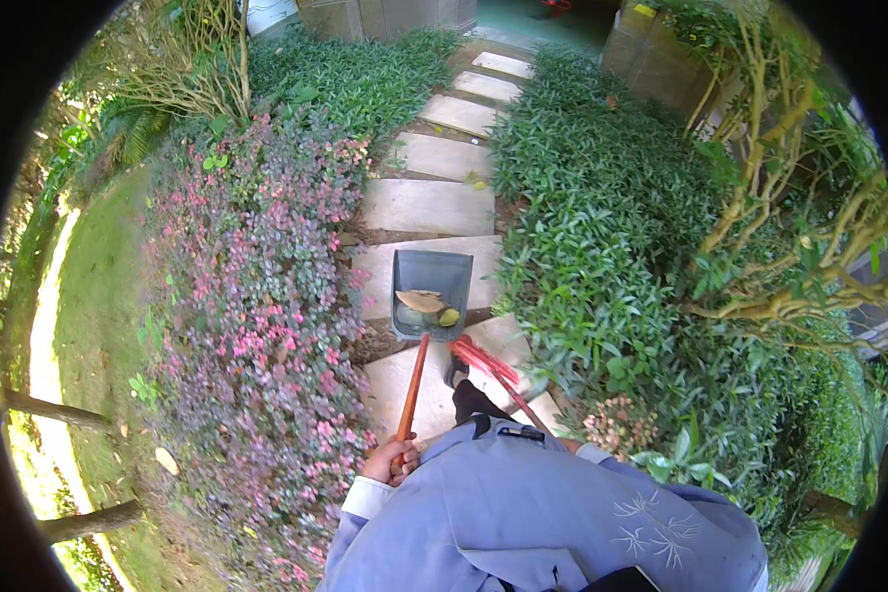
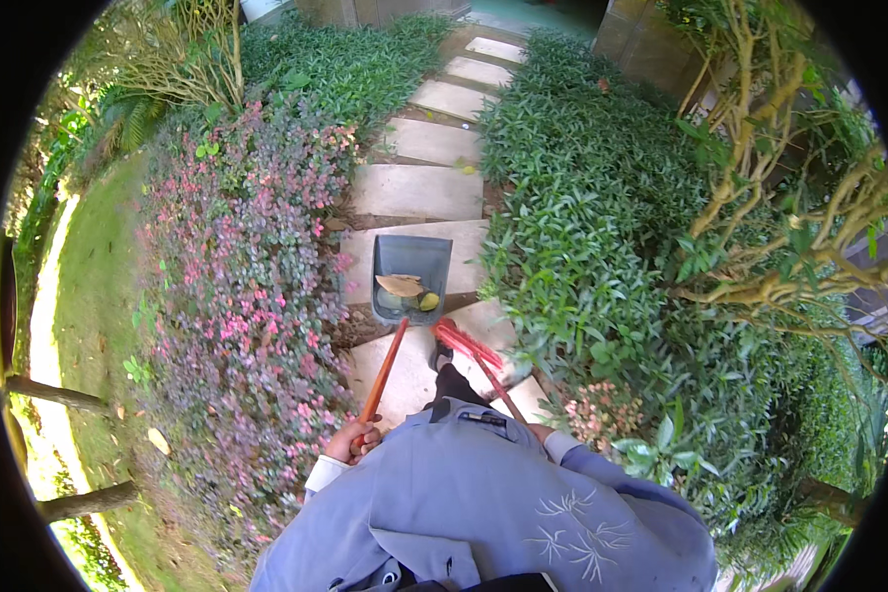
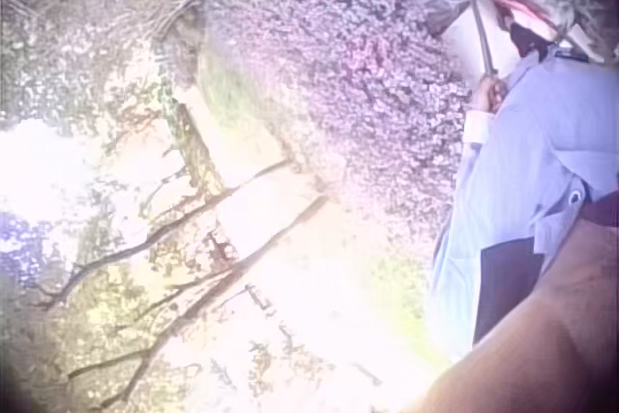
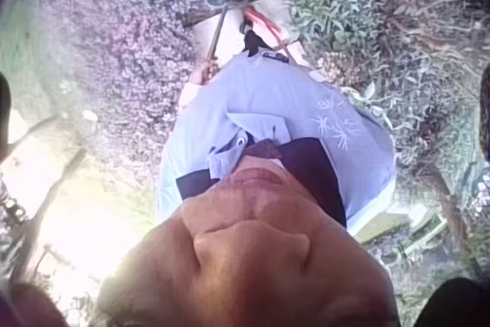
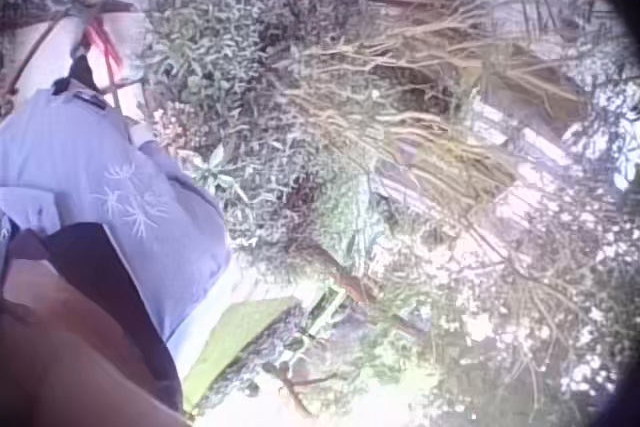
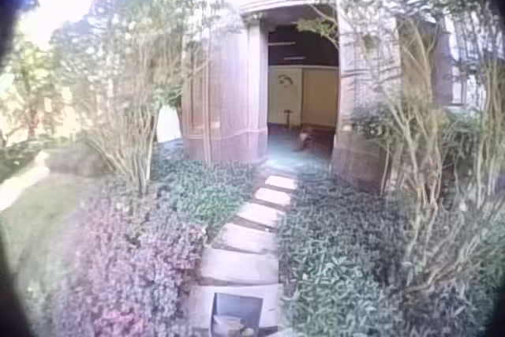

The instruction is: The person sweeps scattered leaves from a stone path and grassy areas using a red broom and a dustpan. They gather leaves into piles and scoop them into the dustpan, then walk toward a playground area while carrying the collected leaves.

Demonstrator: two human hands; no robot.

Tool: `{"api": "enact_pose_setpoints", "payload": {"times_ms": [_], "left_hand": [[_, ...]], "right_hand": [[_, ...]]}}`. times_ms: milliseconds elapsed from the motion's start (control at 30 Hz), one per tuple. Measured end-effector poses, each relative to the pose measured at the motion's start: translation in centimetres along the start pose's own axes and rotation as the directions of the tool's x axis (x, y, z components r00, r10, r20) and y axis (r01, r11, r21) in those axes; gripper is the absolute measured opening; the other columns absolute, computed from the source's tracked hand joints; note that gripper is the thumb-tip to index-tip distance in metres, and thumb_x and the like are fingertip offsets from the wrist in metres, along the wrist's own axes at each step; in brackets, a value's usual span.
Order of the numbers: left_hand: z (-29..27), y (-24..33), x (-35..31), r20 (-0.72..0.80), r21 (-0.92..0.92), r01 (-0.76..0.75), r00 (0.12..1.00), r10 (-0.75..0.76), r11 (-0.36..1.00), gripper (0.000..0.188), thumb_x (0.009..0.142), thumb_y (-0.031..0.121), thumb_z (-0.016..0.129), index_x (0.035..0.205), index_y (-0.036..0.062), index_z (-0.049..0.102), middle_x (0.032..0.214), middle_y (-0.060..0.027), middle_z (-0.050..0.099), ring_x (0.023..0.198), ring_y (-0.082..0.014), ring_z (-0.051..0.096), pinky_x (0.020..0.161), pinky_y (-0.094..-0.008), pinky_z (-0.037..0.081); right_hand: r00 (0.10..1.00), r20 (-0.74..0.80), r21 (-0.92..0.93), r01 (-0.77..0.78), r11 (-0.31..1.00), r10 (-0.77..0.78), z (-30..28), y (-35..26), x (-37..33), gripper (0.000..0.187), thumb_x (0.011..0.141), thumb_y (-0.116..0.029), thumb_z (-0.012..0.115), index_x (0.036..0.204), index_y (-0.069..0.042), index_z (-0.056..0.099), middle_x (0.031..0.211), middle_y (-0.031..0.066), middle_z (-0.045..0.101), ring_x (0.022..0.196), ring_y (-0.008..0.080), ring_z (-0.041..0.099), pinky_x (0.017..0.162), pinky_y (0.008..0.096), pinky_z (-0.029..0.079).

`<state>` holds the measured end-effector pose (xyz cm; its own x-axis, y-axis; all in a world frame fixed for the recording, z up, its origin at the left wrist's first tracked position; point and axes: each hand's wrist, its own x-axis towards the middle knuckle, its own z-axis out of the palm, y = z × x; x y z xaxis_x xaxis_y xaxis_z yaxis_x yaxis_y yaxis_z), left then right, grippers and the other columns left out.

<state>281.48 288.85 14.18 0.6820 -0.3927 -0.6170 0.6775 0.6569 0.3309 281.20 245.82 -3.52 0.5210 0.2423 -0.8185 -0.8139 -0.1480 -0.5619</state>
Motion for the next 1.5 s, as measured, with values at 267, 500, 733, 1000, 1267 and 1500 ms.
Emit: {"api": "enact_pose_setpoints", "payload": {"times_ms": [267, 500, 733, 1000, 1267, 1500], "left_hand": [[3.1, 16.7, 13.0, -0.045, 0.031, 0.062, 0.997, -0.061, 0.998, 0.013, 0.079, 0.017, 0.049, 0.081, 0.0059, 0.042, 0.054, -0.0010, 0.039, 0.042, -0.0073, 0.036, 0.030, -0.0188, 0.021], [6.8, 26.3, 21.9, -0.023, -0.095, -0.074, 0.997, 0.072, 0.993, 0.022, 0.078, 0.013, 0.047, 0.097, 0.0026, 0.043, 0.058, 0.0003, 0.038, 0.045, -0.0080, 0.036, 0.031, -0.0178, 0.024], [7.5, 39.3, 33.5, -0.103, -0.032, 0.129, 0.986, -0.131, 0.991, 0.010, 0.078, 0.012, 0.048, 0.086, 0.0087, 0.042, 0.058, -0.0018, 0.040, 0.046, -0.0117, 0.040, 0.030, -0.0204, 0.024], [9.6, 60.6, 50.3, 0.089, -0.176, 0.287, 0.957, -0.275, 0.942, 0.010, 0.079, 0.012, 0.049, 0.081, 0.0064, 0.042, 0.058, -0.0001, 0.040, 0.047, -0.0089, 0.038, 0.030, -0.0182, 0.024], [13.4, 73.7, 61.8, -0.020, 0.018, 0.235, 0.972, -0.235, 0.972, 0.007, 0.079, 0.011, 0.048, 0.078, 0.0085, 0.042, 0.056, -0.0017, 0.042, 0.043, -0.0113, 0.038, 0.032, -0.0221, 0.025], [14.0, 81.7, 74.4, -0.003, 0.069, 0.241, 0.970, -0.242, 0.968, 0.010, 0.078, 0.013, 0.049, 0.081, 0.0061, 0.042, 0.057, -0.0011, 0.043, 0.045, -0.0109, 0.039, 0.033, -0.0222, 0.024]], "right_hand": [[0.944, 0.310, 0.271, 0.026, 0.962, -0.113, -2.8, -23.9, 16.5, 0.023, 0.082, -0.023, 0.049, 0.066, -0.008, 0.042, 0.049, -0.0033, 0.039, 0.036, 0.0057, 0.036, 0.032, 0.0209, 0.030], [0.908, 0.364, 0.747, -0.417, 0.518, 0.206, -5.1, -40.4, 22.2, 0.023, 0.084, -0.028, 0.048, 0.068, -0.013, 0.041, 0.048, -0.0059, 0.036, 0.037, 0.0029, 0.034, 0.032, 0.0188, 0.030], [0.982, 0.182, 0.622, -0.147, 0.769, 0.041, -8.9, -39.8, 30.1, 0.015, 0.083, -0.027, 0.049, 0.085, -0.013, 0.047, 0.051, -0.0043, 0.039, 0.040, 0.0043, 0.037, 0.034, 0.0219, 0.032], [0.954, -0.282, 0.187, -0.050, 0.981, 0.102, -7.7, -46.2, 42.7, 0.018, 0.082, -0.030, 0.050, 0.079, -0.012, 0.054, 0.054, -0.0042, 0.049, 0.038, 0.0054, 0.039, 0.034, 0.0185, 0.029], [0.960, -0.236, 0.424, -0.037, 0.905, 0.150, -5.3, -64.6, 46.6, 0.019, 0.081, -0.028, 0.051, 0.072, -0.012, 0.053, 0.051, -0.0055, 0.047, 0.035, 0.0044, 0.038, 0.031, 0.0179, 0.028], [0.996, -0.026, 0.594, -0.053, 0.803, 0.085, -11.2, -80.2, 60.2, 0.022, 0.081, -0.027, 0.052, 0.066, -0.011, 0.052, 0.048, -0.0068, 0.046, 0.032, 0.0035, 0.037, 0.030, 0.0173, 0.027]]}}
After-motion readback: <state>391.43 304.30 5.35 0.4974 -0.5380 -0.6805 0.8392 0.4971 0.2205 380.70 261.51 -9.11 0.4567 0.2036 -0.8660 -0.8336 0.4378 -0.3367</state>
